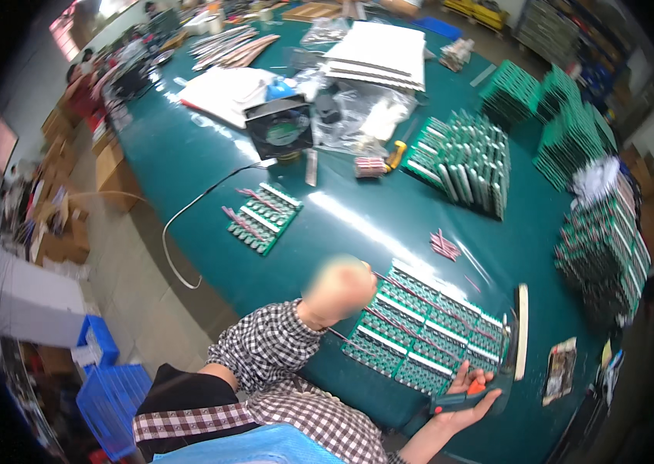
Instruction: The person solders red and white wires onto green circuit boards using a soldering iron. They pick up wires, position them on the board, and apply the soldering iron to secure the connections. The person handles multiple boards and wires throughout the task.
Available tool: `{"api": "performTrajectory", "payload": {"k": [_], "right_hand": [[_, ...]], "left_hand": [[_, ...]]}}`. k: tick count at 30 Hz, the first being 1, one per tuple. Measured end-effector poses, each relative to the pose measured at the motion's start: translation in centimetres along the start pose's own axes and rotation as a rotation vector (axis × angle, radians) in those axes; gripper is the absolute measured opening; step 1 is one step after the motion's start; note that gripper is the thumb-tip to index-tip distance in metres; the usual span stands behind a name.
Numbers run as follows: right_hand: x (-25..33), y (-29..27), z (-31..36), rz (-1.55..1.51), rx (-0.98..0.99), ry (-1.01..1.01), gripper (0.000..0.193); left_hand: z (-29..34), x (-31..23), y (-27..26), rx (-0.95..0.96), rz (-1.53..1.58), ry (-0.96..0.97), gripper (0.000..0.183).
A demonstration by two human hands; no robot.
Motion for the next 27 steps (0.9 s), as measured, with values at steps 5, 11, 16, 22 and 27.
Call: {"api": "performTrajectory", "payload": {"k": [5,11,16,22,27], "right_hand": [[-0.1,0.4,-0.1,-0.034,0.037,0.020,0.031],[-0.1,0.1,0.2,-0.081,0.036,0.026,0.032],[-0.1,0.0,0.2,-0.107,0.010,0.037,0.032],[-0.1,-0.1,-0.1,-0.090,0.012,0.044,0.031],[0.2,0.0,-0.1,-0.046,0.009,0.062,0.031]], "left_hand": [[0.1,-0.2,-0.1,0.019,-0.007,0.002,0.026],[0.1,-0.3,0.6,-0.011,-0.003,-0.025,0.027],[0.0,-0.3,0.8,0.001,-0.021,-0.017,0.027],[0.2,-0.3,0.9,0.037,-0.052,-0.014,0.029],[0.5,-0.1,1.2,0.054,-0.085,-0.024,0.028]]}}
Point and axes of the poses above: each hand's wrist, its own z-axis away from the middle knuckle, its own y-axis out of the palm, x = y × z, the point moved 1 cm from there along -z, towards the middle knuckle, and after that the axes turned 15 degrees about z, right-handed, at the moved point
